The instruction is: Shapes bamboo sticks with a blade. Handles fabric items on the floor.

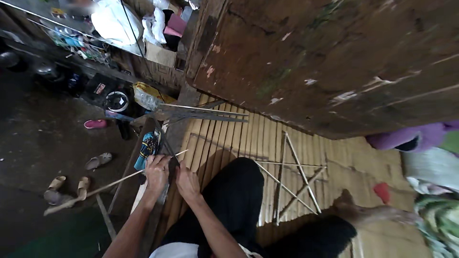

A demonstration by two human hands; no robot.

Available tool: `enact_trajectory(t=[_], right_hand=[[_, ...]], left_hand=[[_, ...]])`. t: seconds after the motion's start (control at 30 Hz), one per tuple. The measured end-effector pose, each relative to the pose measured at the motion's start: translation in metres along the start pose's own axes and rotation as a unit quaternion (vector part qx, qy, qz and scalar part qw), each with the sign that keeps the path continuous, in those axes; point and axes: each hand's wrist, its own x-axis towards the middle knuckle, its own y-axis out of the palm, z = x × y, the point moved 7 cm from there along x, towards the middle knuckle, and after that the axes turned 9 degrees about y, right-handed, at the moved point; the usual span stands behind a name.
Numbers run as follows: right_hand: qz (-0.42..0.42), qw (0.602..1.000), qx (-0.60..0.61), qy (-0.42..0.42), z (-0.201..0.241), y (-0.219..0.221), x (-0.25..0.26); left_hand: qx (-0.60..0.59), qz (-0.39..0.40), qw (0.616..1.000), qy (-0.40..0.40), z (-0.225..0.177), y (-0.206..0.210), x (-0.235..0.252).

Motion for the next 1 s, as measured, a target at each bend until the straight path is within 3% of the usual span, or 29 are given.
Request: enact_trajectory(t=[0.27,0.67,1.0], right_hand=[[-0.013,1.0,0.008,0.0,-0.001,0.001,0.002],[0.037,0.999,0.0,0.032,0.004,0.004,0.001],[-0.036,0.999,0.023,-0.002,0.002,-0.001,-0.004]], left_hand=[[-0.009,-0.02,1.0,0.0,0.002,0.004,-0.007],[-0.016,0.004,1.0,0.019,0.003,0.004,-0.002],[-0.016,-0.04,0.998,0.039,-0.005,-0.003,0.0]])
